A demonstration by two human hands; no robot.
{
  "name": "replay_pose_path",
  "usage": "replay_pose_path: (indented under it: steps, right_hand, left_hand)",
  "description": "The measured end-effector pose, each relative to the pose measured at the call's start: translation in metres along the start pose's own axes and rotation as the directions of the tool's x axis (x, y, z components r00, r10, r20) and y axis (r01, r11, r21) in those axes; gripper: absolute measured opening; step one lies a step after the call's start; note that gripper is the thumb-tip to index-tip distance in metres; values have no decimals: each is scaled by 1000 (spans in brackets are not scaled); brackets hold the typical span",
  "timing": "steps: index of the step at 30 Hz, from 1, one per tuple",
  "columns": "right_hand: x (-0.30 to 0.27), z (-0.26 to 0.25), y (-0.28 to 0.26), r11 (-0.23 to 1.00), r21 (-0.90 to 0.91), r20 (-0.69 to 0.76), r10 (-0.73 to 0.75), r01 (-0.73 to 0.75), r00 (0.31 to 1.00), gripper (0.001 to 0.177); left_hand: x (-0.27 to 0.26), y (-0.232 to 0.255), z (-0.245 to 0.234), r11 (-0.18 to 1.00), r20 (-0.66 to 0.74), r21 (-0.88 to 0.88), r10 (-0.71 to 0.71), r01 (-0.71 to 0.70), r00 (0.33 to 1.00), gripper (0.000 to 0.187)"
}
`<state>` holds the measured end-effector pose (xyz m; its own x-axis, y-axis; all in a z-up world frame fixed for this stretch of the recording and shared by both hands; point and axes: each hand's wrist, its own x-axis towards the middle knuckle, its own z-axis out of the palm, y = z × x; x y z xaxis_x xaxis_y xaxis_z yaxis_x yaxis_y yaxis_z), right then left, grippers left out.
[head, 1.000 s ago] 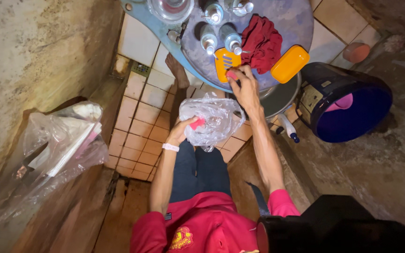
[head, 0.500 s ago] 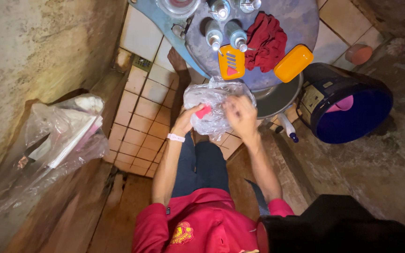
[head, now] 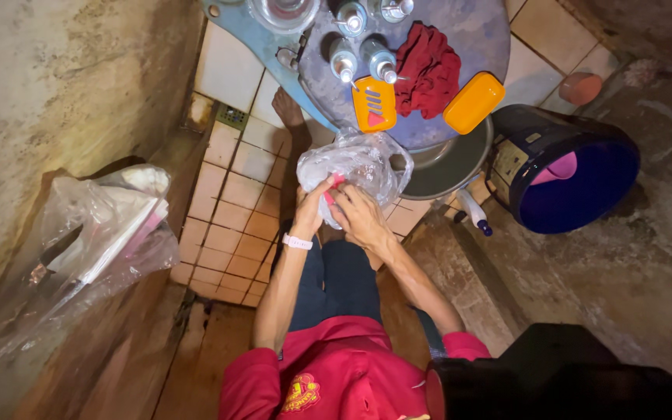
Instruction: The person wipes and organizes several personal care items, including soap containers and bottles, using a cloth and a brush while squatting in a bathroom.
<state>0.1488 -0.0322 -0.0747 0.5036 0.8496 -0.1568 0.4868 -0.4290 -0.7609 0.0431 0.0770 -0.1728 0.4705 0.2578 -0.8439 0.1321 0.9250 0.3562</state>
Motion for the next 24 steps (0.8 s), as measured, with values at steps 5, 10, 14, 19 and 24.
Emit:
replay_pose_path:
  steps: [5, 10, 14, 19, 24]
  right_hand:
    - [7, -22, -9, 957, 275, -237, 161, -93, 958, 30]
    - [64, -53, 36, 985, 25, -392, 166, -170, 905, 33]
    - [104, -45, 69, 983, -57, -358, 144, -176, 923, 34]
    - [117, -28, 90, 977, -152, -380, 83, -150, 921, 38]
    - [110, -30, 85, 975, -134, -380, 114, -176, 918, 41]
  left_hand:
    - [-4, 10, -11, 1000, 55, -28, -6, 8, 998, 33]
    - [-1, 15, -39, 996, 131, -13, -85, 87, 988, 38]
    - [-4, 20, -46, 990, 130, 29, -142, 139, 981, 44]
    - [-1, 27, -47, 987, 124, -5, -160, 162, 979, 45]
    - [5, 33, -34, 993, 130, 10, -121, 121, 984, 45]
